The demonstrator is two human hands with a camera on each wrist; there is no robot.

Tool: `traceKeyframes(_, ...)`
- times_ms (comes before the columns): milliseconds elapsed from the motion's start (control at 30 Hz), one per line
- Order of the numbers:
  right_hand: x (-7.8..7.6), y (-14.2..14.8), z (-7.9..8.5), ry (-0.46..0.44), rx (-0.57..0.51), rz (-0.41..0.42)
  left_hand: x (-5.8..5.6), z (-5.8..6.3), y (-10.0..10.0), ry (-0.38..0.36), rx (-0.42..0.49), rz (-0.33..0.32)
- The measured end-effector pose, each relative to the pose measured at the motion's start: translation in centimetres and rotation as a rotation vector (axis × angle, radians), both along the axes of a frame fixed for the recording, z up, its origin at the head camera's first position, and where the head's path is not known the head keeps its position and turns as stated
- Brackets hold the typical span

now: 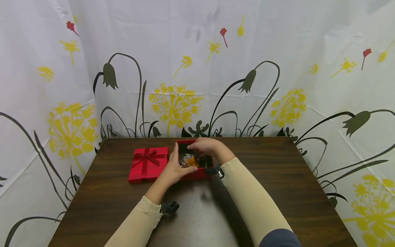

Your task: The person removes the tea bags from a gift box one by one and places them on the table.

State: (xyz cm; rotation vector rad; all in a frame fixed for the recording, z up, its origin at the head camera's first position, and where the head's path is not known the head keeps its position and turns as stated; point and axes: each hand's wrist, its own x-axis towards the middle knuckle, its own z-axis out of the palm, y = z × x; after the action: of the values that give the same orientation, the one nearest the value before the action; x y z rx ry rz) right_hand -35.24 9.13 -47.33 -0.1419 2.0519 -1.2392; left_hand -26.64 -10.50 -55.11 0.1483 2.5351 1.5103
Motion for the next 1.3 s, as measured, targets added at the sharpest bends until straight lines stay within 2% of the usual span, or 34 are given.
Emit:
traceKeyframes(133, -0.6, -0.2, -0.1, -0.064, -0.027, -0.022, -0.2, 0.1, -0.1, -0.018, 0.014, 0.000)
traceKeyframes(300, -0.9, -0.5, -0.7, -0.063, 0.010, 0.028, -0.2, 0.3, -0.1, -0.045, 0.030, -0.003)
traceKeyframes(500, -0.6, -0.4, -1.0, -0.017, 0.053, 0.048, -0.2, 0.2, 0.1, -0.045, 0.038, -0.001)
traceKeyframes(633, -0.4, -0.3, -0.9, 0.006, 0.030, 0.070, -0.2, 0.1, 0.1, -0.017, 0.062, -0.008)
traceKeyframes(800, -0.5, 0.1, -1.2, 0.062, -0.002, 0.152, -0.3, -0.1, -0.1, -0.015, 0.060, -0.007)
traceKeyframes(1000, -0.7, 0.6, -1.5, 0.087, -0.052, 0.244, -0.3, 0.0, -0.3, -0.015, 0.055, -0.006)
traceKeyframes(1167, -0.5, 0.6, -1.6, 0.120, -0.040, 0.254, -0.4, 0.1, -0.3, -0.015, 0.044, -0.009)
traceKeyframes(1300, -0.6, 0.9, -1.9, 0.134, -0.056, 0.227, -0.3, 0.0, -0.2, -0.012, 0.042, -0.017)
